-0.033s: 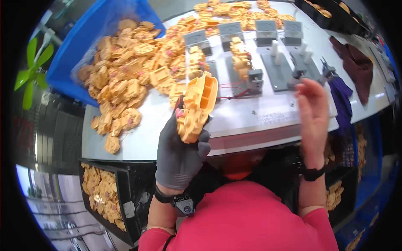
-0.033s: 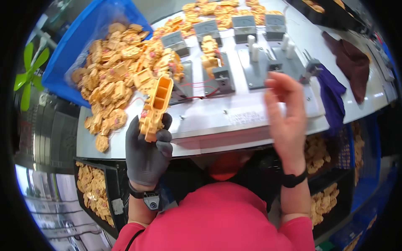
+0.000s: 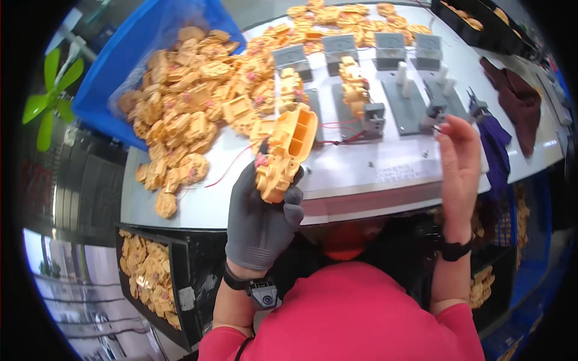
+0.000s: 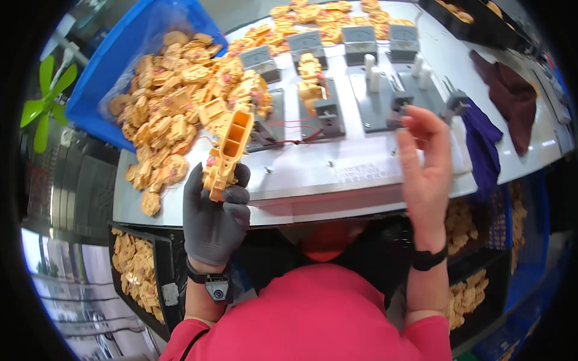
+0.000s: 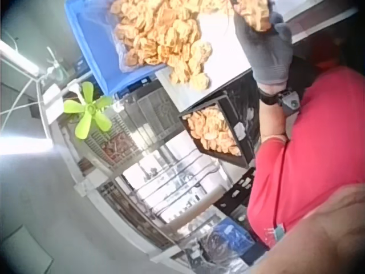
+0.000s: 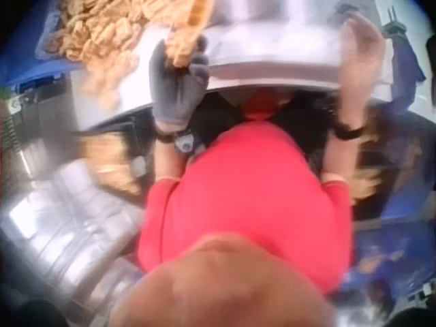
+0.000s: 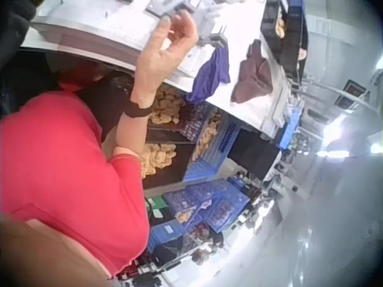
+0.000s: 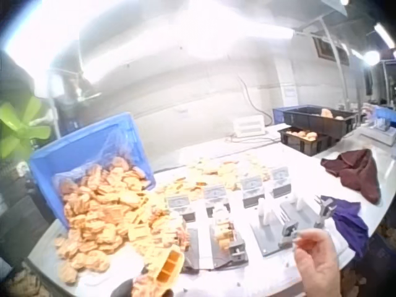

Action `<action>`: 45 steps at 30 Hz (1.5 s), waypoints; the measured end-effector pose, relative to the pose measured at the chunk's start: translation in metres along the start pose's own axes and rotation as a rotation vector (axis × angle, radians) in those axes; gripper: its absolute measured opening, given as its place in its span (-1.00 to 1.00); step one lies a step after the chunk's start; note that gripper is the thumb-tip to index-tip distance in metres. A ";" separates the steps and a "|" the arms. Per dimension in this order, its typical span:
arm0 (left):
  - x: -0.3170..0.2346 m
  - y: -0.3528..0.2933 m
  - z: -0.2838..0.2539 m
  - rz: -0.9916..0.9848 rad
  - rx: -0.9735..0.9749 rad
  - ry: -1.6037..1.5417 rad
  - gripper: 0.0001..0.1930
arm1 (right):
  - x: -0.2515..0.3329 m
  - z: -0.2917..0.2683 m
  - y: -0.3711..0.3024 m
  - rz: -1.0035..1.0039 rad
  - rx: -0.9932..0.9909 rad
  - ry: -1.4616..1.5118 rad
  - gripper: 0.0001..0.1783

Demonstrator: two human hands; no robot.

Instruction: The person picks yellow plastic components from a bin and places them into metal fixtures on a white board. They then connect red and black wires to the components and adjust the fixtures. The person repeats this process for multiple components throughout the video.

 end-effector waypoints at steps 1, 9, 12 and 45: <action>0.000 0.001 0.007 -0.101 0.090 -0.161 -0.48 | -0.009 -0.010 0.006 -0.001 -0.027 -0.008 -0.65; 0.003 -0.003 0.023 -0.145 0.148 -0.261 -0.55 | -0.018 -0.001 0.002 -0.030 0.100 -0.182 -0.82; 0.004 -0.003 0.028 -0.145 0.152 -0.219 -0.54 | -0.009 0.004 0.002 -0.059 0.130 -0.224 -0.78; 0.009 0.018 0.076 -0.122 0.140 0.021 -0.50 | -0.038 -0.005 0.016 0.126 0.073 0.179 -0.64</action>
Point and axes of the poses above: each hand's wrist, its own y-axis towards the middle knuckle, its own z-axis out of the palm, x = y × z, the point moved 8 cm from there along y, towards the middle knuckle, and after that the axes turned 7 degrees about -x, right-handed, at the moved point
